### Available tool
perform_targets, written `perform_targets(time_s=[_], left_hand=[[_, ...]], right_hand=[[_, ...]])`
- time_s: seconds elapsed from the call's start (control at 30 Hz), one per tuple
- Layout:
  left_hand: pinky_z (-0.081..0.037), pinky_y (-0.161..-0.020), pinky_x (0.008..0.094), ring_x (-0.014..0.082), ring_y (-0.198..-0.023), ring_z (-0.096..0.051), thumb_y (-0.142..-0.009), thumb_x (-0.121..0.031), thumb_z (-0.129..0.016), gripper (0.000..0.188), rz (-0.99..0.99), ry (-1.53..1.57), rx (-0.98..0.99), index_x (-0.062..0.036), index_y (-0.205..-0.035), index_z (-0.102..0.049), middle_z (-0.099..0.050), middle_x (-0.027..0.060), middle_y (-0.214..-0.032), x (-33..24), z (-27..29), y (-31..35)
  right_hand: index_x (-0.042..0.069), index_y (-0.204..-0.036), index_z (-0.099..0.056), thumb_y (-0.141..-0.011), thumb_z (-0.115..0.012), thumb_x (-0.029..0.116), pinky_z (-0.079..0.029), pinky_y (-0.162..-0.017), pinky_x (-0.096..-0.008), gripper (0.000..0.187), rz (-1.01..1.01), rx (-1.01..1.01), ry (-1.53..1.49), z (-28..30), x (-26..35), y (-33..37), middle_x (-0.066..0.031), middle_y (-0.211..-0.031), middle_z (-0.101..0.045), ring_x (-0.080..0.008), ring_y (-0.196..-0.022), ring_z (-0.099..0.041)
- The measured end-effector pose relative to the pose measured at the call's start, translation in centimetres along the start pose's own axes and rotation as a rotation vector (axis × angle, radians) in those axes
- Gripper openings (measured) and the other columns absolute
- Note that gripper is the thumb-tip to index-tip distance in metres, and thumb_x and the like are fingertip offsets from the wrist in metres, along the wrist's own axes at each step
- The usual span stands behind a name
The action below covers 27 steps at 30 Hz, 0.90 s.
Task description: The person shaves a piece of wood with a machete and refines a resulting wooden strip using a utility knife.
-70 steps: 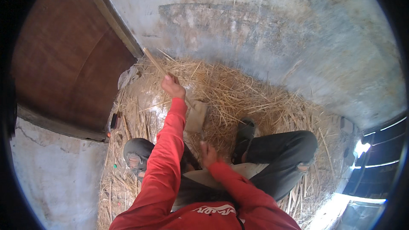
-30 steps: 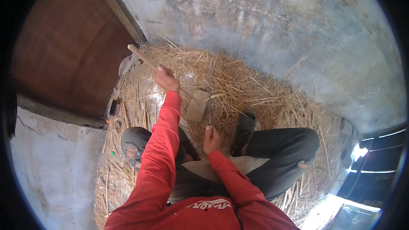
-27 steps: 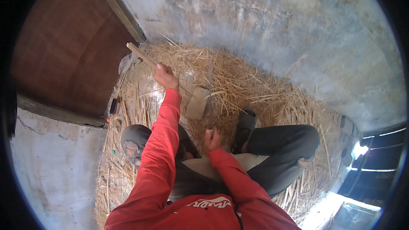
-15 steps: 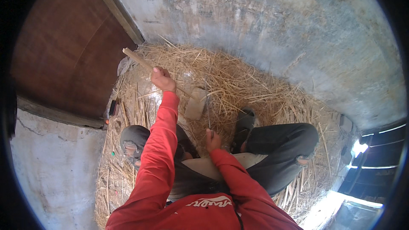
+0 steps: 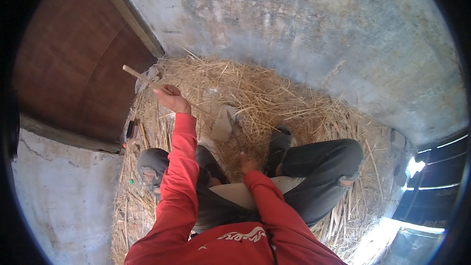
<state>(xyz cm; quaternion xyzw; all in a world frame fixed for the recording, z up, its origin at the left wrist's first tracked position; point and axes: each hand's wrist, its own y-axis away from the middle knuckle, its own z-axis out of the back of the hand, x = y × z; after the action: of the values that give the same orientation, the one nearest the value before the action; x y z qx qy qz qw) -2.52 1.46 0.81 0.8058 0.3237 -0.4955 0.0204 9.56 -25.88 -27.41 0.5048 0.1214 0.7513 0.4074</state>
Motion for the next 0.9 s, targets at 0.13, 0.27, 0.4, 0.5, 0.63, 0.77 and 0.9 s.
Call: perform_targets(time_s=[0.13,0.27,0.4,0.5,0.63,0.77,0.9], left_hand=[[-0.034,-0.049,0.0263,0.0100,-0.054,-0.043,-0.106,-0.042,-0.040,0.043,-0.237,-0.215,0.086,-0.0075,-0.081,-0.046,-0.047,0.0016,-0.063,1.5,0.0,0.6],[-0.041,-0.058,0.0273,0.0118,-0.059,-0.048,-0.106,-0.036,-0.045,0.040,-0.219,-0.253,0.155,-0.0061,-0.080,-0.046,-0.052,0.0035,-0.069,1.9,-1.0,2.3],[-0.043,-0.059,0.0272,0.0116,-0.061,-0.051,-0.104,-0.031,-0.051,0.032,-0.214,-0.226,0.267,-0.0056,-0.085,-0.047,-0.054,0.0037,-0.070,2.4,-1.2,2.9],[-0.044,-0.059,0.0274,0.0109,-0.061,-0.051,-0.104,-0.031,-0.052,0.030,-0.135,-0.158,0.338,-0.0053,-0.090,-0.047,-0.054,0.0033,-0.070,2.1,-2.0,3.3],[-0.044,-0.058,0.0266,0.0100,-0.059,-0.049,-0.104,-0.033,-0.051,0.031,-0.073,-0.170,0.408,-0.0055,-0.090,-0.048,-0.051,0.0019,-0.069,1.9,-1.8,3.0],[-0.043,-0.056,0.0256,0.0091,-0.058,-0.047,-0.104,-0.037,-0.049,0.035,-0.032,-0.208,0.451,-0.0060,-0.088,-0.048,-0.048,0.0004,-0.068,2.7,-1.6,3.1],[-0.040,-0.052,0.0257,0.0078,-0.057,-0.045,-0.104,-0.039,-0.049,0.037,-0.041,-0.180,0.399,-0.0068,-0.086,-0.047,-0.046,-0.0008,-0.066,3.5,-1.9,3.2]], right_hand=[[-0.013,-0.111,-0.066,-0.087,-0.043,0.078,-0.044,-0.098,-0.0501,0.097,-0.030,-0.058,0.063,1.3,2.0,1.9,-0.0375,-0.112,-0.063,-0.0480,-0.112,-0.060],[-0.014,-0.103,-0.068,-0.088,-0.043,0.076,-0.046,-0.091,-0.0498,0.094,-0.140,-0.157,-0.047,2.5,2.4,1.3,-0.0349,-0.103,-0.066,-0.0487,-0.102,-0.063],[-0.013,-0.101,-0.068,-0.090,-0.041,0.074,-0.047,-0.089,-0.0475,0.092,0.015,-0.141,-0.123,3.5,3.1,1.7,-0.0331,-0.095,-0.067,-0.0475,-0.096,-0.065],[-0.009,-0.091,-0.067,-0.092,-0.044,0.070,-0.050,-0.079,-0.0439,0.082,0.030,-0.056,-0.246,3.9,5.1,2.6,-0.0253,-0.081,-0.067,-0.0397,-0.080,-0.066],[0.002,-0.074,-0.059,-0.093,-0.053,0.064,-0.046,-0.055,-0.0352,0.065,-0.063,0.154,-0.573,5.5,10.9,7.5,-0.0088,-0.064,-0.057,-0.0210,-0.056,-0.056],[0.009,-0.074,-0.048,-0.093,-0.055,0.062,-0.034,-0.043,-0.0274,0.057,-0.165,0.314,-0.711,6.7,13.0,11.2,0.0009,-0.057,-0.041,-0.0113,-0.044,-0.038],[0.009,-0.075,-0.047,-0.094,-0.052,0.062,-0.033,-0.042,-0.0272,0.057,-0.147,0.308,-0.774,9.7,16.7,11.7,0.0003,-0.057,-0.040,-0.0112,-0.044,-0.037]])
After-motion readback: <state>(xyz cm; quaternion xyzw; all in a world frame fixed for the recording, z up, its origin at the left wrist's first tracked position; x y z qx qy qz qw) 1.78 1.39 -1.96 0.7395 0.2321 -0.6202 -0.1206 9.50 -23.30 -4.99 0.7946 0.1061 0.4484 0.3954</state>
